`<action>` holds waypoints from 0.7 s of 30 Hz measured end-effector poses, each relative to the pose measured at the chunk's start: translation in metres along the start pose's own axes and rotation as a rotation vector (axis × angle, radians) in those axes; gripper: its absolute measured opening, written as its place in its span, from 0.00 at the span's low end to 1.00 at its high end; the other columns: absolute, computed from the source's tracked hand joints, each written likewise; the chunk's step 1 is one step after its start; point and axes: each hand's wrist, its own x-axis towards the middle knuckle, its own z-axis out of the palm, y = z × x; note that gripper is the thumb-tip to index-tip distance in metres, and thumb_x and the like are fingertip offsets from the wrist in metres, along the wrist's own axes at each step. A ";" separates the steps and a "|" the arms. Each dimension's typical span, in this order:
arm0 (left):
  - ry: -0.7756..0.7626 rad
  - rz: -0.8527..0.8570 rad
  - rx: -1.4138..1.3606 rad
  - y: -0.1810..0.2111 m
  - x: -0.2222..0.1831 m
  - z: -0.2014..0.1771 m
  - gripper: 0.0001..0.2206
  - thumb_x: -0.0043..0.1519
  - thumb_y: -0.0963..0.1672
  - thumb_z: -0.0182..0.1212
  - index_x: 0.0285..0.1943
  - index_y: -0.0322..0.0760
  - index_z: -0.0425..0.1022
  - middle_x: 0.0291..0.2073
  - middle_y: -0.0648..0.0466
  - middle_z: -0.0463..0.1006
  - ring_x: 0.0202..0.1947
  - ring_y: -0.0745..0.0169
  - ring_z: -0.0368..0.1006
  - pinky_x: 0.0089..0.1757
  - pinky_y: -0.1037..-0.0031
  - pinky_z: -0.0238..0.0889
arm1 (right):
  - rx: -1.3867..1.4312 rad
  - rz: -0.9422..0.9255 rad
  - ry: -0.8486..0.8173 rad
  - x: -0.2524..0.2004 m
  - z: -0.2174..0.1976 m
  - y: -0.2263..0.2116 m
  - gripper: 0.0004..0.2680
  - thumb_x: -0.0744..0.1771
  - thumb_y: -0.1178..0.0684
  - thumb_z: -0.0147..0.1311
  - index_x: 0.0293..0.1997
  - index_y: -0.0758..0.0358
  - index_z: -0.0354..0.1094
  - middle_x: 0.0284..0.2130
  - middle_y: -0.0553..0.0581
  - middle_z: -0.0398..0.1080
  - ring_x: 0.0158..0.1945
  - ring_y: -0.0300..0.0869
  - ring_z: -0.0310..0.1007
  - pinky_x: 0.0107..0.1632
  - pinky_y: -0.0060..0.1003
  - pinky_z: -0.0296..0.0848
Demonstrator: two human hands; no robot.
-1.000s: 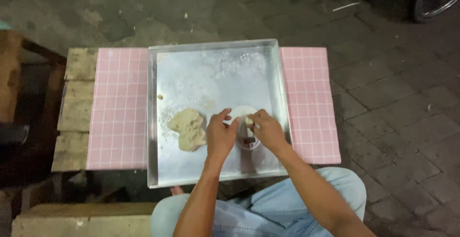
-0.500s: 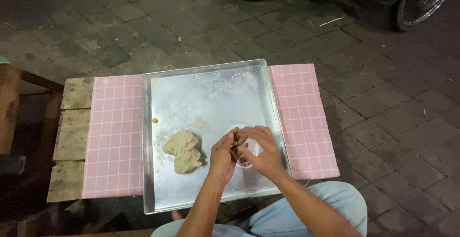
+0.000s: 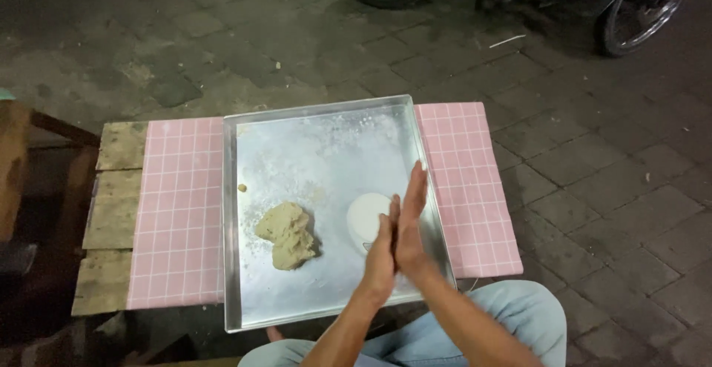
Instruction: Portioning dough using a digital scale and shaping the pieces into small balls or twists on a metal tray.
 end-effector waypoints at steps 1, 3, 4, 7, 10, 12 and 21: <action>-0.005 -0.001 -0.005 0.010 -0.002 -0.002 0.33 0.67 0.57 0.29 0.80 0.42 0.47 0.79 0.59 0.48 0.78 0.62 0.44 0.69 0.69 0.36 | -0.008 0.000 0.001 -0.001 -0.004 -0.002 0.25 0.73 0.53 0.33 0.79 0.59 0.21 0.79 0.61 0.29 0.81 0.55 0.22 0.78 0.55 0.25; -0.018 0.210 -0.328 0.034 -0.002 -0.008 0.30 0.70 0.54 0.32 0.77 0.35 0.55 0.78 0.57 0.54 0.75 0.59 0.51 0.68 0.72 0.42 | 0.066 -0.044 -0.011 0.000 -0.007 -0.005 0.24 0.73 0.47 0.28 0.79 0.59 0.22 0.79 0.60 0.27 0.81 0.54 0.19 0.78 0.55 0.22; -0.021 0.216 -0.332 0.030 0.000 -0.007 0.30 0.70 0.54 0.32 0.77 0.35 0.55 0.78 0.57 0.54 0.75 0.59 0.51 0.68 0.72 0.42 | 0.062 -0.051 -0.012 0.002 -0.008 -0.009 0.24 0.73 0.47 0.28 0.79 0.59 0.22 0.79 0.60 0.27 0.81 0.54 0.19 0.78 0.55 0.22; 0.023 0.064 0.013 0.013 -0.007 -0.007 0.37 0.61 0.62 0.29 0.79 0.52 0.50 0.78 0.60 0.54 0.77 0.56 0.51 0.66 0.55 0.51 | 0.189 -0.109 -0.041 -0.003 -0.007 -0.027 0.26 0.73 0.37 0.20 0.80 0.59 0.24 0.79 0.59 0.26 0.82 0.53 0.15 0.78 0.56 0.18; -0.076 0.112 -0.093 0.009 -0.006 -0.010 0.32 0.69 0.56 0.28 0.79 0.39 0.49 0.79 0.57 0.48 0.78 0.61 0.42 0.70 0.67 0.35 | 0.308 -0.170 -0.051 -0.007 -0.010 -0.061 0.30 0.73 0.28 0.12 0.80 0.59 0.26 0.80 0.58 0.24 0.82 0.51 0.12 0.78 0.56 0.15; -0.115 0.333 -0.073 0.017 0.007 -0.019 0.31 0.70 0.55 0.29 0.80 0.41 0.45 0.79 0.61 0.48 0.75 0.60 0.51 0.69 0.70 0.39 | 0.219 -0.235 -0.213 -0.016 -0.013 -0.103 0.37 0.70 0.20 0.08 0.78 0.68 0.28 0.79 0.64 0.28 0.82 0.56 0.21 0.80 0.58 0.15; -0.076 0.300 0.016 0.034 0.012 -0.024 0.31 0.69 0.58 0.23 0.80 0.49 0.36 0.79 0.60 0.38 0.76 0.54 0.42 0.70 0.62 0.35 | 0.453 0.026 -0.228 -0.037 -0.006 -0.095 0.33 0.69 0.23 0.10 0.77 0.55 0.13 0.78 0.56 0.13 0.81 0.53 0.13 0.77 0.60 0.17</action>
